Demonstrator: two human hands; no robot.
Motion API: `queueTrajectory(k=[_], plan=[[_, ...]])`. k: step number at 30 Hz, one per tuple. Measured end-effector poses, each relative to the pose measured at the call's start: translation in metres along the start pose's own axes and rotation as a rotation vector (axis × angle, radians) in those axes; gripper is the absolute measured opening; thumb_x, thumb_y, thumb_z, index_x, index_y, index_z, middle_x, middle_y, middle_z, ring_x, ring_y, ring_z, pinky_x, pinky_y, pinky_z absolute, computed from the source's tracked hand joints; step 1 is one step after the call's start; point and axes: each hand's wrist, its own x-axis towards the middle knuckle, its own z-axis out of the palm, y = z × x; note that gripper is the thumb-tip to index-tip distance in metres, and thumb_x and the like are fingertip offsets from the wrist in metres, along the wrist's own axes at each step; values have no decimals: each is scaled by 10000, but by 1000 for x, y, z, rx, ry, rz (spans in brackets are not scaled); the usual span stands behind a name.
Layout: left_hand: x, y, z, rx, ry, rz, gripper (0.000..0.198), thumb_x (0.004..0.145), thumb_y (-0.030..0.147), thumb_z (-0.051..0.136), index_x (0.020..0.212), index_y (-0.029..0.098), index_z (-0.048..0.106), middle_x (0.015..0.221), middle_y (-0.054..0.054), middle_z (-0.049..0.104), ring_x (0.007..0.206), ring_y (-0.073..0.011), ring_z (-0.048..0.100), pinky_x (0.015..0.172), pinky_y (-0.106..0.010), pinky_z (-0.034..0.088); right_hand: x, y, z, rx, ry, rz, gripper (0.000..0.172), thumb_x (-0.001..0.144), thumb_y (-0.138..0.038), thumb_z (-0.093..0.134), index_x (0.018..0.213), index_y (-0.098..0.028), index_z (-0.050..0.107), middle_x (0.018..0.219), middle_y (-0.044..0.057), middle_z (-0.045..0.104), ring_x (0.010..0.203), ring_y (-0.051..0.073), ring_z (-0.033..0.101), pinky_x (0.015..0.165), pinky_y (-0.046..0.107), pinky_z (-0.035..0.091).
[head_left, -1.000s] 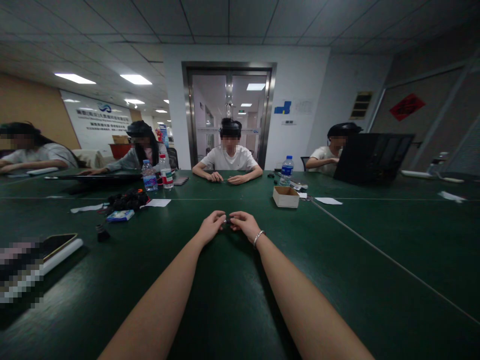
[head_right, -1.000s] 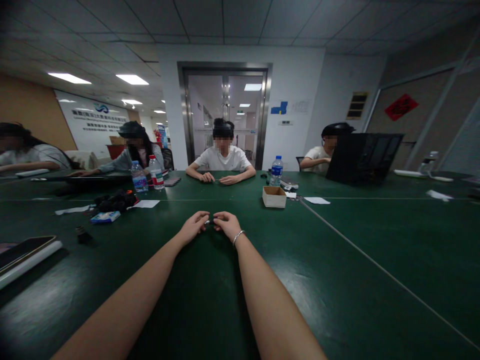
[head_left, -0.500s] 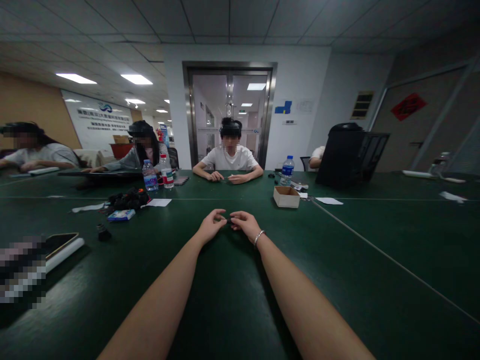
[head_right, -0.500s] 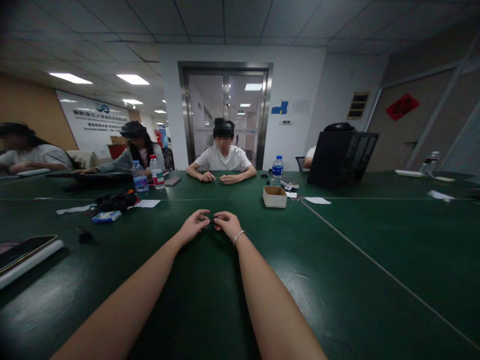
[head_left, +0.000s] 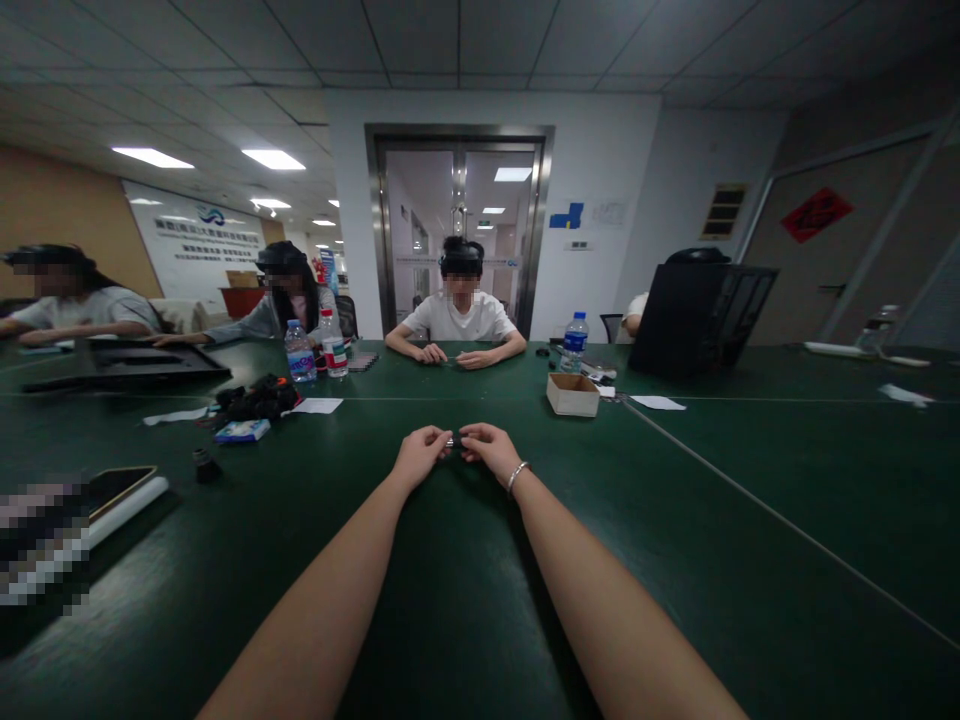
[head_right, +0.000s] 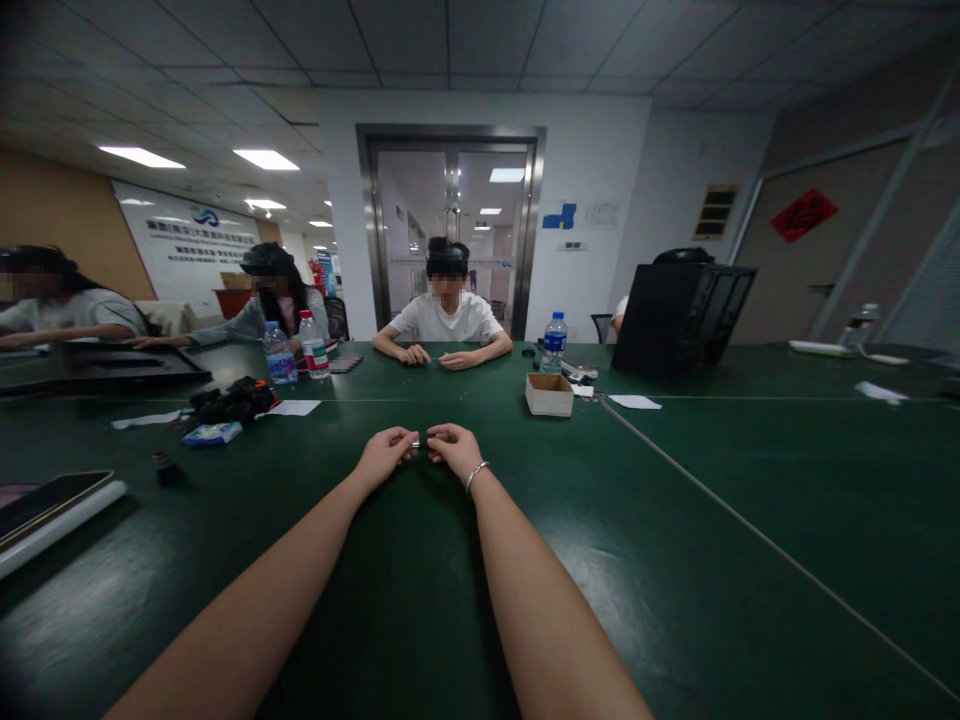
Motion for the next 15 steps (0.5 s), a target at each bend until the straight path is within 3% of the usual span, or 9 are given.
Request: queueTrajectory(k=[8,15], plan=[[-1,4,-1,3,-2,-34,438,739,552,478,805,143,621,650,-33,622,577,-132,543,516,-219,388,0,1,-2,-4,-9,-9,226,627,-105,678,847,-133,640,687,-11,613,525,66,606,487,160,511],[-1,6,0,-127,-48,31,327,703,352,578,960,150,593,676,-22,600,594,-112,537,516,-198,372,-1,-1,0,60,15,5,198,632,-125,682,821,-126,620,620,-13,618,500,72,598,463,160,498]])
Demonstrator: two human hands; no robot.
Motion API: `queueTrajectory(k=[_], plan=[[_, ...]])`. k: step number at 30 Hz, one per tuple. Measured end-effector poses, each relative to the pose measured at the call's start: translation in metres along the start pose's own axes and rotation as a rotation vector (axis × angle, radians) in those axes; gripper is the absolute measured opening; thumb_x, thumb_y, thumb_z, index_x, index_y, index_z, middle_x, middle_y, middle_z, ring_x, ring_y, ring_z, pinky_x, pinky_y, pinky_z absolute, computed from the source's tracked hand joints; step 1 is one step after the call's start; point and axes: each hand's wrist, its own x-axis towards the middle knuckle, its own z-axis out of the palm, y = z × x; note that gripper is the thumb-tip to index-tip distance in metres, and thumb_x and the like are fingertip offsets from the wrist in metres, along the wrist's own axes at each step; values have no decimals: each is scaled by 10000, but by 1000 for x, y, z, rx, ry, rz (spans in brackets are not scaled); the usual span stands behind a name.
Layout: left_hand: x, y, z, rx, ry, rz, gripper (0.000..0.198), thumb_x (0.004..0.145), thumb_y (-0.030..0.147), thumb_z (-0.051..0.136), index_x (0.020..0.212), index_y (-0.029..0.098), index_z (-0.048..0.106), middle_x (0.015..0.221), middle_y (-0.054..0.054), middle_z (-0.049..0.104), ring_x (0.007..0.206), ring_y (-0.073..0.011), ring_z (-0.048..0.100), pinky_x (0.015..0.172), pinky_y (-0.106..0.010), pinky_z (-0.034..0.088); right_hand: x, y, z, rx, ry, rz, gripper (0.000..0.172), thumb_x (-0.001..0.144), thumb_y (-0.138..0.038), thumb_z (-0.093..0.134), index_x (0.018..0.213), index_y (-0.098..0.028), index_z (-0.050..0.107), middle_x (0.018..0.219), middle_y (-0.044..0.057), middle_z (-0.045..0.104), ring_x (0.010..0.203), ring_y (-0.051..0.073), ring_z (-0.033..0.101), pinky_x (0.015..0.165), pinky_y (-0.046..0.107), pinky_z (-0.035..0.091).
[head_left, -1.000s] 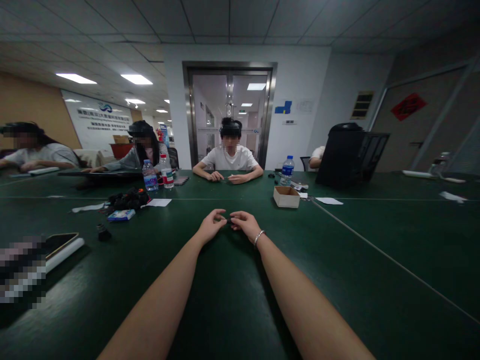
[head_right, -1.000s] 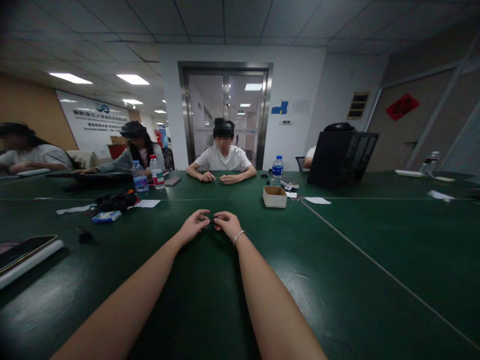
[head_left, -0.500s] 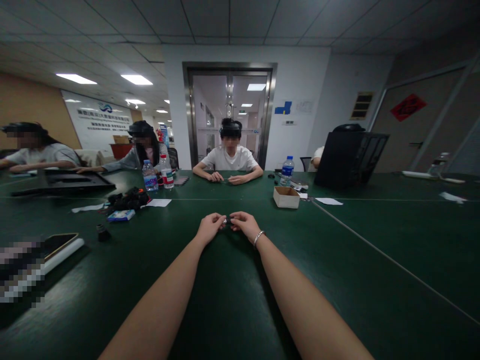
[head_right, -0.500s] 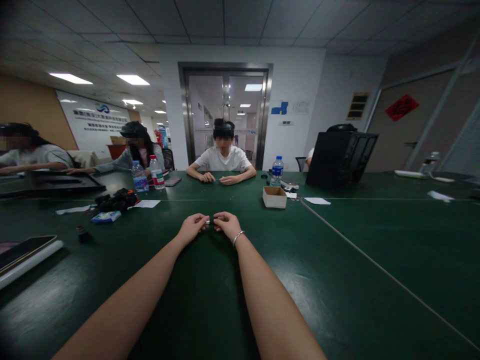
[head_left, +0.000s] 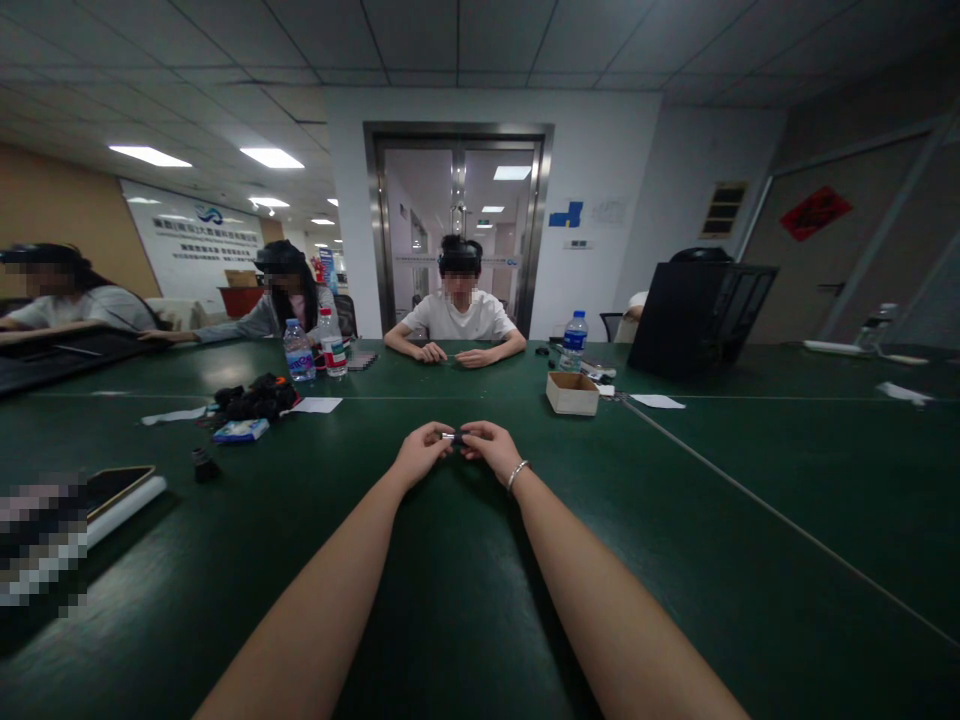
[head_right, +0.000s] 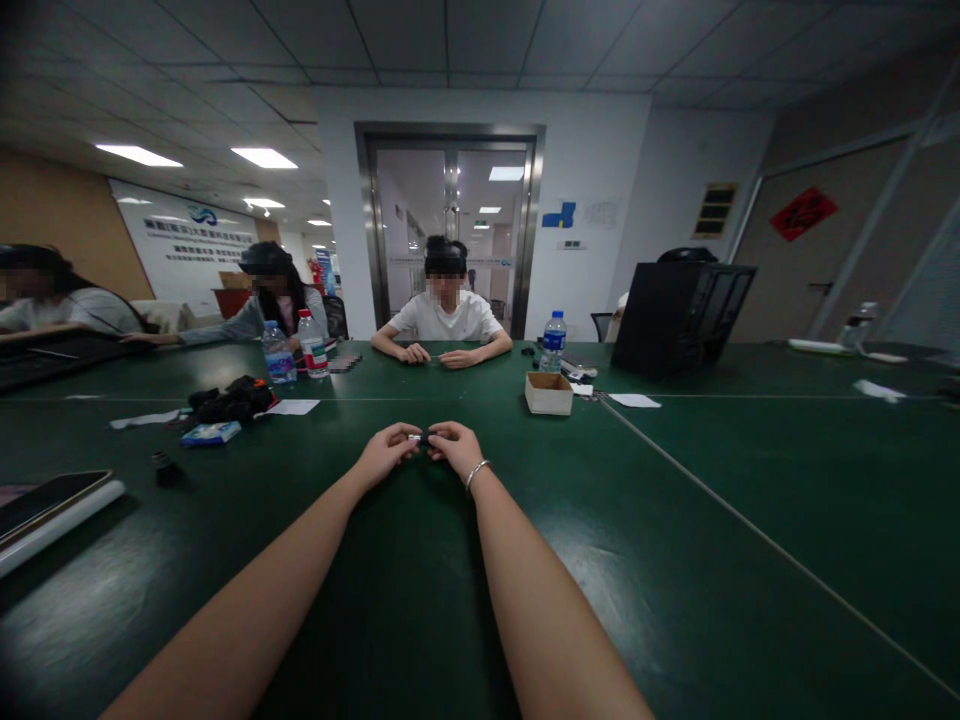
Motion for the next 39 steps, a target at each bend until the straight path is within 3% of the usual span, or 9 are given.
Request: queueTrajectory(k=[5,15,28,31,36,39], plan=[[0,0,0,27,-3,-28,301,751,375,524,911,132,600,675,-40,612,609,-120,548,541,-216,392,-1,-2,1,-2,8,12,194,632,-111,682,814,-132,619,639,-6,620,502,76,604,463,164,504],[2,-5,-1,94,22,-75,449,743,563,470,816,137,596,687,-49,634,604,-136,561,520,-223,400,4,5,-2,-11,-11,3,209,642,-108,676,840,-137,616,678,0,619,532,81,618,479,165,517],[6,-9,-2,91,10,-84,455,722,551,498,842,128,612,699,-58,649,598,-129,566,503,-206,390,2,3,1,-51,-28,1,247,595,-152,711,800,-152,574,666,-19,590,536,94,614,501,205,523],[7,-11,-2,78,13,-82,433,719,525,511,852,125,612,697,-58,643,589,-123,559,498,-203,385,-1,2,4,-219,-39,-62,254,605,-185,694,819,-170,558,722,-25,581,526,85,589,521,236,515],[4,-10,-1,146,6,-30,445,725,547,488,831,135,615,675,-36,625,593,-127,550,521,-219,394,-7,-3,8,-849,-57,-339,210,672,-257,648,873,-225,599,733,-21,587,662,111,538,634,251,449],[0,-6,0,262,19,55,441,735,561,464,814,157,625,694,-19,620,622,-132,546,577,-236,406,-11,-8,10,-1096,-28,-416,204,696,-280,631,890,-229,596,730,6,586,757,154,510,665,265,410]])
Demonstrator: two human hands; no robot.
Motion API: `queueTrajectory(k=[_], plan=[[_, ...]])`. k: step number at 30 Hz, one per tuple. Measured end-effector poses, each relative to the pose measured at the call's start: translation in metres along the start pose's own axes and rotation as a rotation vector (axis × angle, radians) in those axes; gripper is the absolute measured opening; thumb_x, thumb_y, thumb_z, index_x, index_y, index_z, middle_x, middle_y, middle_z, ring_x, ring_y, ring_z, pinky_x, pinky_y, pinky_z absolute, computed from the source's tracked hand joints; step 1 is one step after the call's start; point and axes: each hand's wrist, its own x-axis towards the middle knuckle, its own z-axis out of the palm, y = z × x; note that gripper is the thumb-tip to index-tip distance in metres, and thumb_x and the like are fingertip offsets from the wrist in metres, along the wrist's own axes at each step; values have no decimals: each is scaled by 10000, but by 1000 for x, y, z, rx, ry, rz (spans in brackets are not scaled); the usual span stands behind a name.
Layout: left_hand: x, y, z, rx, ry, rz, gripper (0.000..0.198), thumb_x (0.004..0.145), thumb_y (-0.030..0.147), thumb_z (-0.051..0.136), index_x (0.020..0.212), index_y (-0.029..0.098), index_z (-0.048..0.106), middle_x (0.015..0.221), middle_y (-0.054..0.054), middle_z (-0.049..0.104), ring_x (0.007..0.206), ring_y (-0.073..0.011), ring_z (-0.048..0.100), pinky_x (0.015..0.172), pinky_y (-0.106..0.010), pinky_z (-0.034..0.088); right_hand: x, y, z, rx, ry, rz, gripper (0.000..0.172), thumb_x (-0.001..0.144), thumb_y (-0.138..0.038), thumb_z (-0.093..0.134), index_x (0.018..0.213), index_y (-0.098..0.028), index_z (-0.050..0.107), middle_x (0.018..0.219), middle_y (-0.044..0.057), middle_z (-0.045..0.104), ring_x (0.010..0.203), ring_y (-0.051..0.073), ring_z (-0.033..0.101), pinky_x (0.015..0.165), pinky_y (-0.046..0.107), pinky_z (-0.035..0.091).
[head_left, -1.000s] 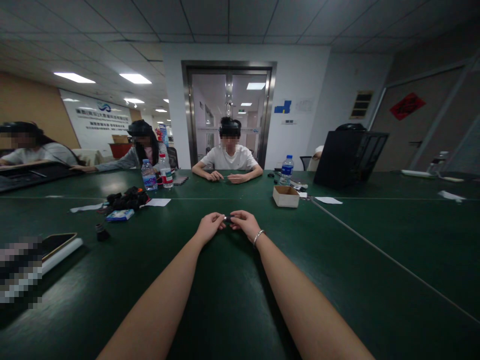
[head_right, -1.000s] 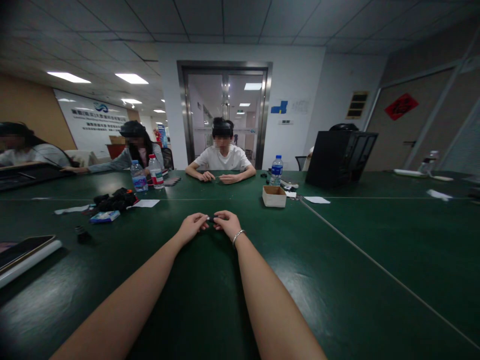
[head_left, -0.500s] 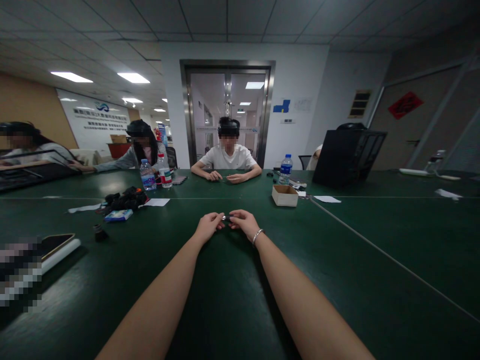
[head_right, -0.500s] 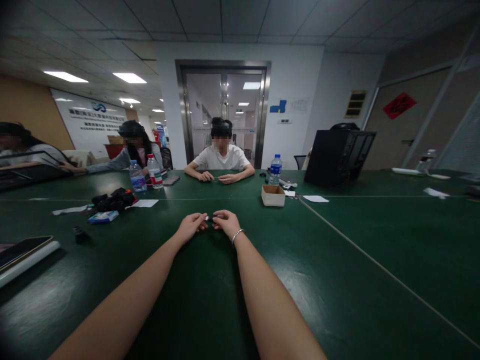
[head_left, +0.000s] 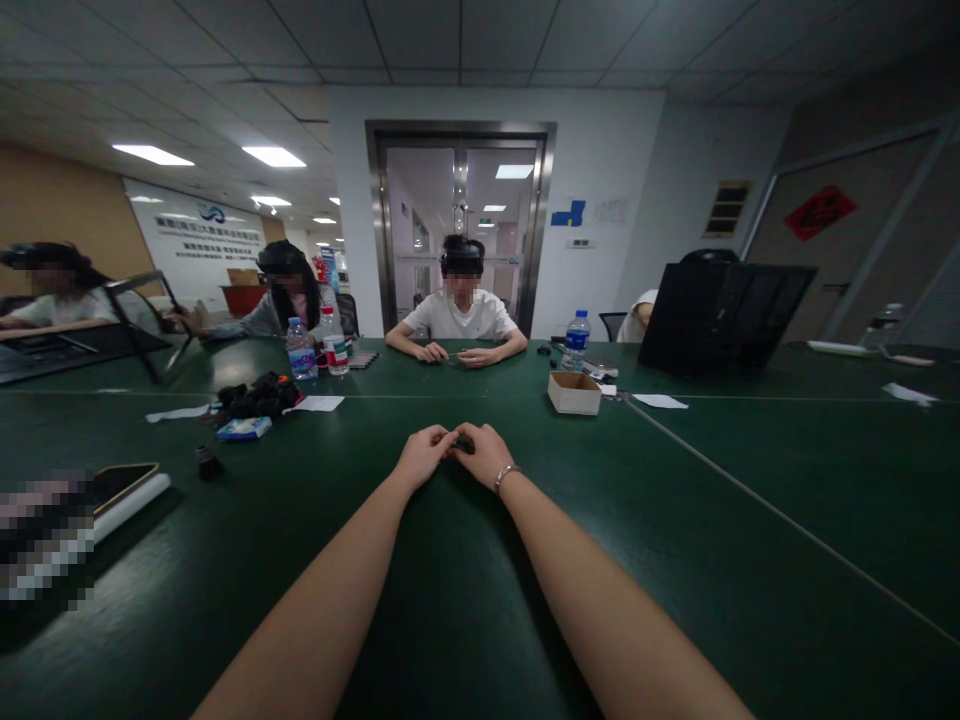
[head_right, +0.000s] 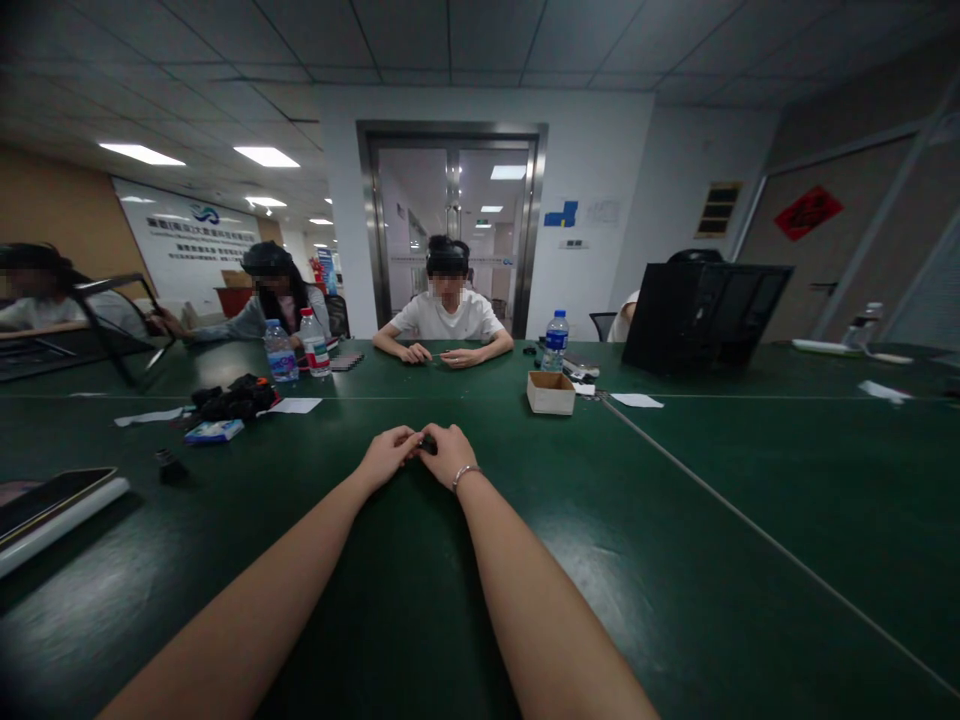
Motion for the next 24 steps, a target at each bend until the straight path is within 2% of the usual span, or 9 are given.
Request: queueTrajectory(k=[4,9,12,15,17,20,22,24], plan=[[-3,7,-1,144,7,86,437,770,552,421,841,184,646,787,-26,617,729,-151,549,677,-254,412,-1,-4,-1,-36,16,45,155,727,-267,588,873,-217,576,764,24,600,758,159,512,660,267,401],[-3,11,-3,293,-44,55,520,834,545,280,907,200,662,930,-65,586,877,-183,533,805,-296,398,0,3,-2,67,5,147,105,730,-260,582,826,-220,568,807,12,633,762,144,562,677,260,429],[-5,10,-8,406,-71,45,535,841,545,258,959,204,653,1029,-85,569,971,-211,505,863,-329,378,2,21,-7,51,55,240,132,723,-253,591,849,-220,571,827,23,646,801,153,587,721,275,444],[-10,5,-18,583,-66,-27,487,828,545,296,1064,249,602,1126,-89,534,1053,-263,455,874,-394,369,-1,52,-22,40,98,345,157,717,-236,590,870,-215,563,856,34,660,812,151,612,741,270,454],[-14,0,-30,735,-38,-52,453,825,521,319,1107,270,570,1149,-95,519,1074,-290,431,870,-433,361,-10,78,-43,30,117,413,154,722,-238,577,871,-208,554,869,39,667,811,145,627,745,257,458],[-26,-9,-62,978,23,-28,433,825,461,336,1120,236,560,1147,-124,511,1075,-307,419,870,-452,348,-34,116,-93,-70,144,524,151,718,-250,562,858,-195,550,873,50,672,816,152,635,754,259,461],[-39,-17,-96,1136,88,-20,424,817,403,363,1137,197,551,1165,-143,498,1089,-312,407,905,-461,313,-56,137,-135,-156,126,586,171,704,-273,569,847,-182,551,889,71,673,833,175,634,765,275,460],[-57,-28,-137,1301,226,-27,422,803,307,384,1178,167,518,1220,-151,460,1155,-310,351,982,-465,219,-83,153,-178,-245,106,670,185,668,-285,592,811,-174,557,886,103,672,827,209,633,738,298,466]])
